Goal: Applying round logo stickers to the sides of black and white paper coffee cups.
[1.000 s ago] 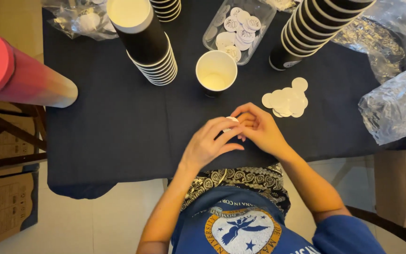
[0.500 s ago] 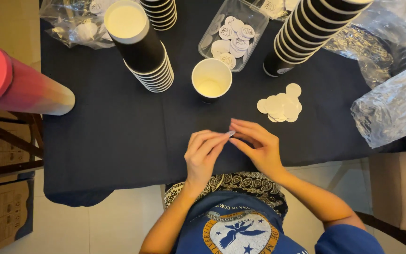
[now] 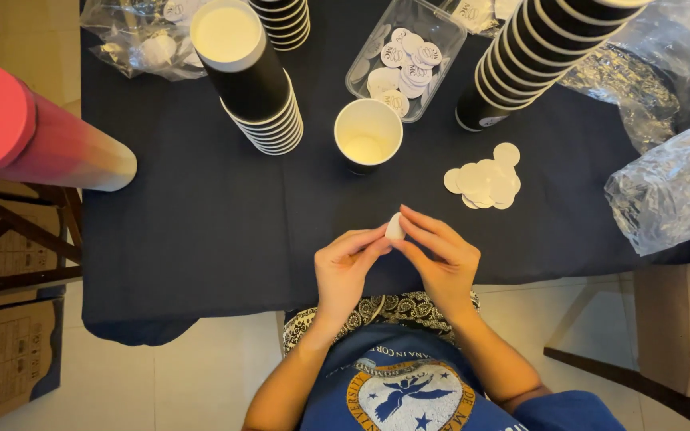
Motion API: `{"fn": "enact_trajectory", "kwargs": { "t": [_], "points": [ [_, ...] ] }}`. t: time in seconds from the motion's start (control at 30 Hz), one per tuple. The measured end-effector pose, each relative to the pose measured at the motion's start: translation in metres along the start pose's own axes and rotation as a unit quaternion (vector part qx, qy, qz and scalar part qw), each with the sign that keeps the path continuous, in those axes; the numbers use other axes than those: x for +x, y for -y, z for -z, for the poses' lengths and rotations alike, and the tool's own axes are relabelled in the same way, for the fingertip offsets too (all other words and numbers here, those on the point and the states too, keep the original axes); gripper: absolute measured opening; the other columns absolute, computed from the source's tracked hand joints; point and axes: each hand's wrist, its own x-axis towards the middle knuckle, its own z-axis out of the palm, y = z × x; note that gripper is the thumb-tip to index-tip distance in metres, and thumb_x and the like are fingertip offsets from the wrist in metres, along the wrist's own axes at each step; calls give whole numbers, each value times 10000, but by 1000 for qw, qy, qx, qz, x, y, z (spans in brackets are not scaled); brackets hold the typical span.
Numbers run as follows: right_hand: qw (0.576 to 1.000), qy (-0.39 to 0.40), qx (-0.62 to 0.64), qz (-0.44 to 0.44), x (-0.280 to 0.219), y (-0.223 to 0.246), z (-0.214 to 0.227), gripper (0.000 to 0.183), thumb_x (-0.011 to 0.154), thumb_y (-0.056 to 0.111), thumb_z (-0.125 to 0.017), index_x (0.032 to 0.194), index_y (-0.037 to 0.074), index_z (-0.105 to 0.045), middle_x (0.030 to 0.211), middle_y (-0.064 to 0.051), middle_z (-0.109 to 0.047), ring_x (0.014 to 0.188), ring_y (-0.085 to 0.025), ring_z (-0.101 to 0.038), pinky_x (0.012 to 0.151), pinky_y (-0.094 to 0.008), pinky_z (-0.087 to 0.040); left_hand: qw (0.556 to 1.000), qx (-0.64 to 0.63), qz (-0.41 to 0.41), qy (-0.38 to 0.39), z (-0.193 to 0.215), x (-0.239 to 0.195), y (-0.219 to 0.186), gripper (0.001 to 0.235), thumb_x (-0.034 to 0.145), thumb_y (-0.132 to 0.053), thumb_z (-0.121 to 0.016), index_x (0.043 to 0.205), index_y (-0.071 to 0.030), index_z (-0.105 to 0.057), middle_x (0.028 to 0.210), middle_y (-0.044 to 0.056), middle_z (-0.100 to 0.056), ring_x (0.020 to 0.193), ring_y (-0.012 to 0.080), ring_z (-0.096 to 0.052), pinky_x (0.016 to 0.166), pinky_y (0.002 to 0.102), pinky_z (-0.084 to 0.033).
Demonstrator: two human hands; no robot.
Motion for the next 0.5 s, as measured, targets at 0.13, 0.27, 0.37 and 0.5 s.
{"fn": "enact_trajectory", "kwargs": {
  "t": [0.13, 0.27, 0.37, 0.5],
  "points": [
    [999, 11, 36, -20, -6, -4, 3, 267, 792, -38, -920, 1047, 1, -850, 1134, -221, -833, 1043, -313, -808, 905, -396, -651, 997, -61, 36, 18, 14, -2, 33, 226, 827, 138, -863, 1046, 104, -821, 963, 233, -815, 900, 288, -821, 759, 383, -712],
    [996, 42, 66, -40, -9, -11, 11, 287, 726, -5, -951, 997, 19, -862, 1082, -225, -844, 997, -330, -829, 885, -401, -657, 994, -75, 69, 48, 14, 0, 32, 268, 760, 137, -911, 1010, 105, -819, 930, 226, -808, 880, 300, -827, 766, 370, -708],
    [994, 49, 86, -53, -11, -13, 13, 305, 712, -5, -952, 1003, 20, -861, 1078, -235, -843, 1002, -346, -825, 877, -404, -654, 992, -81, 77, 53, 11, 0, 33, 273, 755, 117, -924, 1006, 107, -819, 923, 218, -807, 884, 288, -825, 776, 358, -707],
    [993, 54, 94, -45, -13, -15, 13, 335, 702, 13, -960, 1020, 5, -854, 1104, -249, -836, 1027, -354, -817, 890, -415, -648, 991, -90, 84, 52, 11, -1, 36, 279, 756, 105, -927, 1013, 102, -816, 944, 211, -809, 893, 286, -825, 789, 364, -705]
  ]
}}
